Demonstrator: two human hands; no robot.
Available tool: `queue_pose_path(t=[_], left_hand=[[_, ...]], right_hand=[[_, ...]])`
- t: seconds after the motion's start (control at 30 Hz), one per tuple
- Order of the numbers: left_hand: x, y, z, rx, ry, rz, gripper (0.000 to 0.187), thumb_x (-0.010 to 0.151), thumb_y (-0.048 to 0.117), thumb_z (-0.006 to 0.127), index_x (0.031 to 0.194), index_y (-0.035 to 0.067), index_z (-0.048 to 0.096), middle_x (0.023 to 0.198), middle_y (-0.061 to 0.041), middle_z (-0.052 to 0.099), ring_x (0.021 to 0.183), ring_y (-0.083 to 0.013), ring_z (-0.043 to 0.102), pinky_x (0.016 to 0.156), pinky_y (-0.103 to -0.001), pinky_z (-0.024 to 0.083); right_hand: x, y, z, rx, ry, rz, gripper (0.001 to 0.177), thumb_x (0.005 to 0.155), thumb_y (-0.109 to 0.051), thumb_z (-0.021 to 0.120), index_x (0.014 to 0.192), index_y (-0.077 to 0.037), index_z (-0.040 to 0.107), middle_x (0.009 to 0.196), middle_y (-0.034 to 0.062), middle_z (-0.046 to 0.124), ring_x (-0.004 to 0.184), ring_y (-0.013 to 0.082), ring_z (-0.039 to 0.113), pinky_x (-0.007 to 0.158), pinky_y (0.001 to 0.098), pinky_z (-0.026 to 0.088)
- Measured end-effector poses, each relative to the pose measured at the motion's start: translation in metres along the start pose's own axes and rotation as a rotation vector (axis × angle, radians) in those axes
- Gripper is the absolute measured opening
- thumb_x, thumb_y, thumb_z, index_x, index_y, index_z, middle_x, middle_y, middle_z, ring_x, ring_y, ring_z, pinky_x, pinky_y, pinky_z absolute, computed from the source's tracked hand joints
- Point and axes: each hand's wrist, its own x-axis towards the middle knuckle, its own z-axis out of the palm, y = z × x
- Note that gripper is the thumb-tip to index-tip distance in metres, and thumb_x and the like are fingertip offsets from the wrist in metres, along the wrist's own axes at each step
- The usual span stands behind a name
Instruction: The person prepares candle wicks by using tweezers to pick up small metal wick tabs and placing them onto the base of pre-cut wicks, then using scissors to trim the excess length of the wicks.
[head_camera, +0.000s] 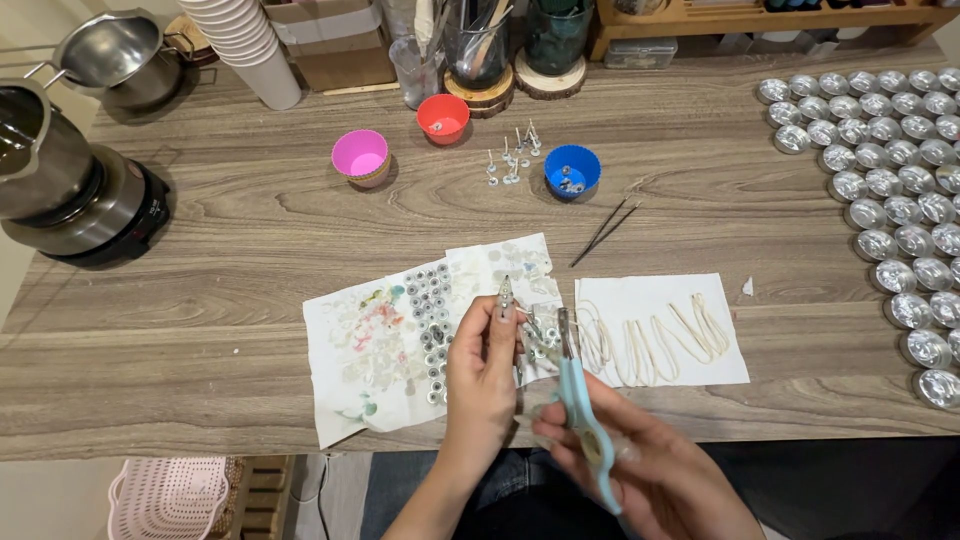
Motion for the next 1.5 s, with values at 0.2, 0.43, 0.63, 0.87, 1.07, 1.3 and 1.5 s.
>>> queue_pose_path(t=[0.2,0.43,0.63,0.87,1.07,1.3,1.5], left_hand=[[-0.001,0.004,0.0,0.023,-0.015,0.021,0.027,0.108,0.027,0.051,0.096,0.005,0.063,0.071,0.006,0.047,0.064,-0.0033,0.039,0.057,-0.021,0.033],[-0.007,0.011,0.002,0.132,-0.034,0.011,0.027,0.108,0.026,0.051,0.095,0.005,0.063,0.069,0.005,0.046,0.061,-0.0036,0.036,0.054,-0.021,0.029],[-0.007,0.015,0.001,0.192,-0.066,0.104,0.026,0.109,0.023,0.05,0.097,0.003,0.061,0.085,0.0,0.058,0.074,-0.0047,0.049,0.065,-0.021,0.042],[-0.007,0.013,0.003,0.251,-0.071,0.105,0.025,0.108,0.021,0.05,0.097,0.002,0.061,0.085,-0.002,0.058,0.075,-0.0075,0.05,0.066,-0.023,0.043],[-0.007,0.011,0.002,0.286,-0.086,0.187,0.021,0.108,0.018,0.052,0.102,0.0,0.061,0.09,-0.003,0.057,0.08,-0.0094,0.054,0.069,-0.025,0.046],[-0.007,0.016,0.0,0.44,-0.08,0.196,0.022,0.105,0.018,0.054,0.101,-0.001,0.065,0.088,-0.005,0.059,0.073,-0.0112,0.055,0.065,-0.026,0.046],[0.0,0.008,0.002,0.202,-0.076,0.122,0.029,0.109,0.023,0.049,0.096,0.001,0.063,0.082,-0.005,0.06,0.072,-0.0095,0.052,0.064,-0.024,0.043]], right_hand=[[0.003,0.008,0.001,-0.364,0.163,-0.018,0.066,0.084,-0.023,0.072,0.141,-0.001,0.048,0.093,0.0123,0.062,0.07,0.0183,0.062,0.055,0.0321,0.049],[0.015,0.001,0.025,-0.263,0.135,0.065,0.076,0.085,-0.053,0.056,0.135,0.004,0.057,0.082,0.0114,0.058,0.063,0.0206,0.06,0.053,0.0339,0.051],[0.022,-0.004,0.027,-0.219,0.016,0.003,0.065,0.091,-0.038,0.044,0.139,0.006,0.053,0.09,0.0111,0.057,0.076,0.0202,0.059,0.062,0.0341,0.053],[0.021,-0.006,0.028,-0.188,0.016,0.009,0.063,0.094,-0.041,0.042,0.137,0.004,0.054,0.088,0.0108,0.058,0.072,0.0196,0.059,0.056,0.033,0.053],[0.02,-0.007,0.03,-0.168,-0.019,0.002,0.061,0.097,-0.041,0.042,0.134,0.006,0.055,0.084,0.009,0.055,0.067,0.0167,0.055,0.052,0.0308,0.05],[0.02,-0.006,0.03,-0.209,0.022,0.032,0.054,0.092,-0.029,0.045,0.133,0.005,0.057,0.077,0.007,0.052,0.062,0.0146,0.052,0.049,0.0307,0.05],[0.027,0.001,0.027,-0.205,-0.051,-0.084,0.047,0.099,-0.029,0.053,0.132,0.004,0.056,0.068,0.0055,0.05,0.054,0.0123,0.05,0.044,0.0273,0.046]])
